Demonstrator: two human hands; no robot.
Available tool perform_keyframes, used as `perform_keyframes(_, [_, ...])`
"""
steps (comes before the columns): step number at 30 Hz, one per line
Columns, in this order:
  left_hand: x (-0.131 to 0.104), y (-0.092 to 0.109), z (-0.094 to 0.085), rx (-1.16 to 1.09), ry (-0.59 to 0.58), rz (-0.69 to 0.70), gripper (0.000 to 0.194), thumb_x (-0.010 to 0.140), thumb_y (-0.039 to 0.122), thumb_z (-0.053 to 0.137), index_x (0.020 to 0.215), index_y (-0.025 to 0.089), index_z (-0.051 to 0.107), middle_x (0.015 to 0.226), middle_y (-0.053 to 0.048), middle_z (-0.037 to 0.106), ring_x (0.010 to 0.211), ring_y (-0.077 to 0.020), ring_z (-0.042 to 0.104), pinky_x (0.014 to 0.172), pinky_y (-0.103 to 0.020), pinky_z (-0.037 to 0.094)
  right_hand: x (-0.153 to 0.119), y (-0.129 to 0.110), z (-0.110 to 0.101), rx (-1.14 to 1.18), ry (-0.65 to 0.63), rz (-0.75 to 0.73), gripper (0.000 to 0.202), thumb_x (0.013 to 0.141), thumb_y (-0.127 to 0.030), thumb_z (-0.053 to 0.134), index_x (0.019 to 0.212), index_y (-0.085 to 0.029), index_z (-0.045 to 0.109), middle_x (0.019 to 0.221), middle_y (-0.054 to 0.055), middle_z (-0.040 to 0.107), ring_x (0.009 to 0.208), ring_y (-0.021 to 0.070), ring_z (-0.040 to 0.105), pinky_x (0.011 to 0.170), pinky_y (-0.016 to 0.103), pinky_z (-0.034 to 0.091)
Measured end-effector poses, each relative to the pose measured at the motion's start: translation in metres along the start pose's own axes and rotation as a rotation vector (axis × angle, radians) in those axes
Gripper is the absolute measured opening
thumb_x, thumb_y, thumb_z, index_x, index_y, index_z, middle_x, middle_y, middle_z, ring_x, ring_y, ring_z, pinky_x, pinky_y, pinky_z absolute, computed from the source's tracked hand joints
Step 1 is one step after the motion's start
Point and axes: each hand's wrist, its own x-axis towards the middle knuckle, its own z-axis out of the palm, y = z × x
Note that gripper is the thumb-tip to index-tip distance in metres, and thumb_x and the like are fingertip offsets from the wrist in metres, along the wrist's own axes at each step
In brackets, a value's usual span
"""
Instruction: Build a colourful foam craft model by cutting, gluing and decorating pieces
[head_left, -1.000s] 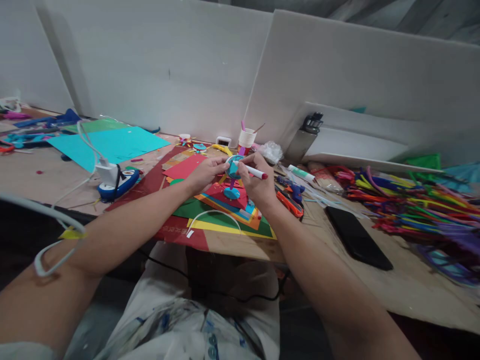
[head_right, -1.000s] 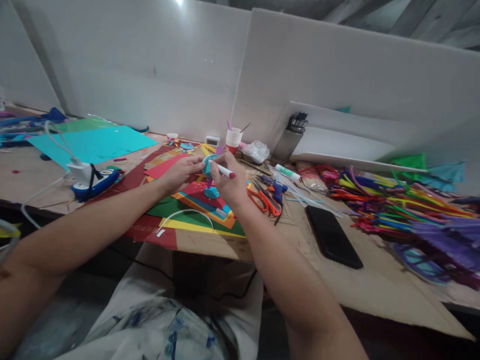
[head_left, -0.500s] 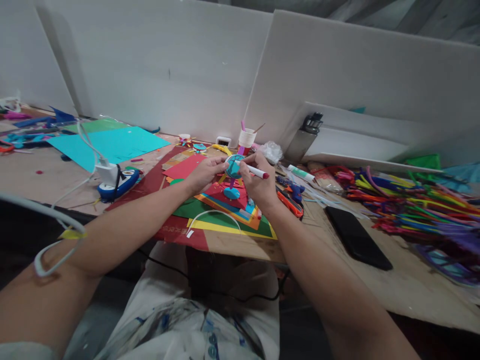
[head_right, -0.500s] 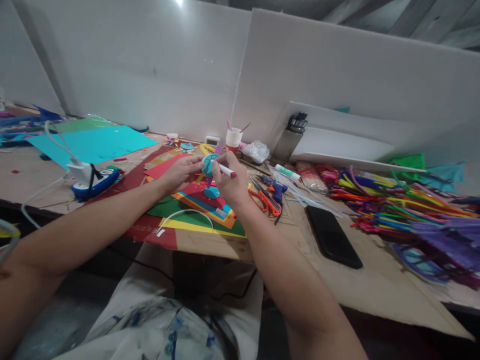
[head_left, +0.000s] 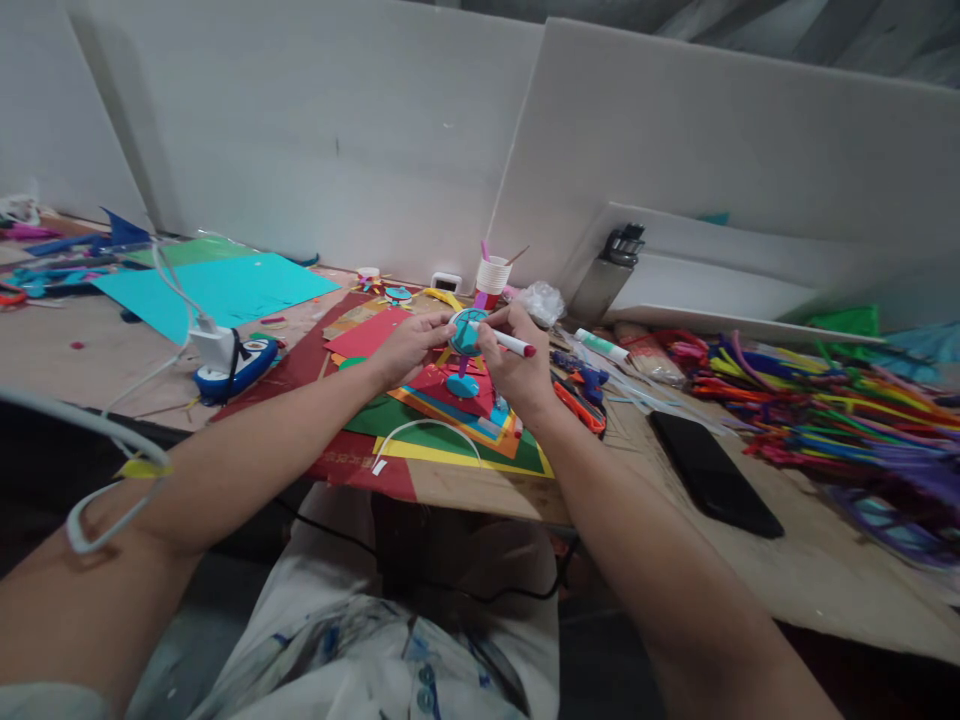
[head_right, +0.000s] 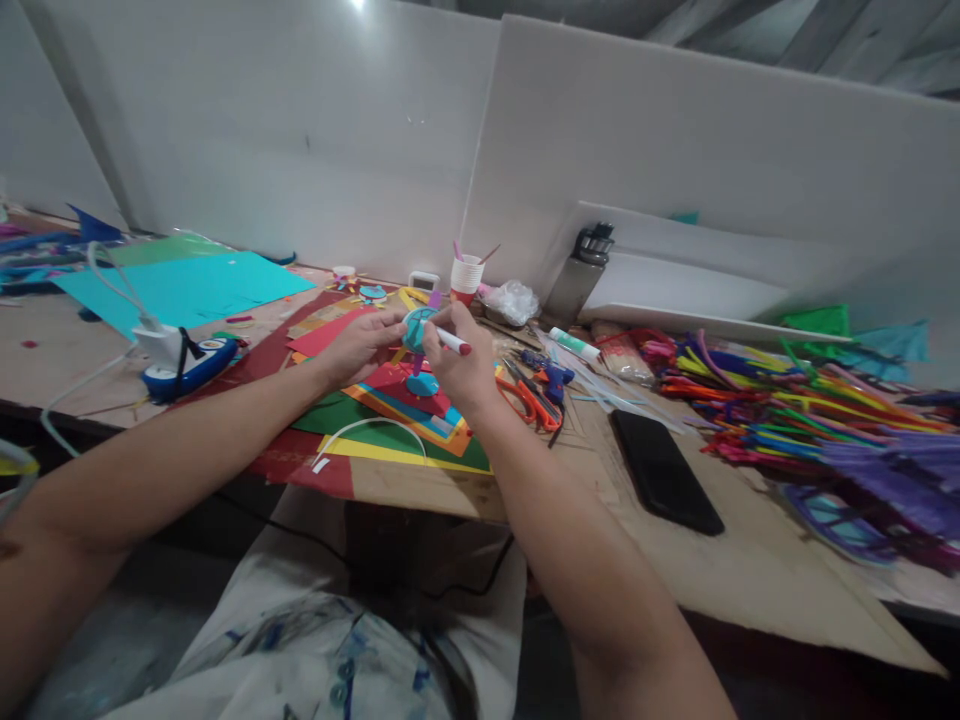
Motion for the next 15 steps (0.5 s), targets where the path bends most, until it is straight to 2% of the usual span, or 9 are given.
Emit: perform_keyframes(15, [0.0008,-0.0026,-0.0021,0.015,-0.003,0.007,0.039,0.067,0.039,0.082,0.093,0.011,0.071,0.081,-0.005,0.067,0.071,-0.0115,0.059,0.065,-0.023,0.045,-0.0001,0.0021,-0.0002,0.004,-0.022,0.012,0.015,0.087,-0.037,0.057,0.08,-0.023,0.054,0.07,-0.001,0.062,0.061,0.0148,0.056,0.059,0.03,0.045])
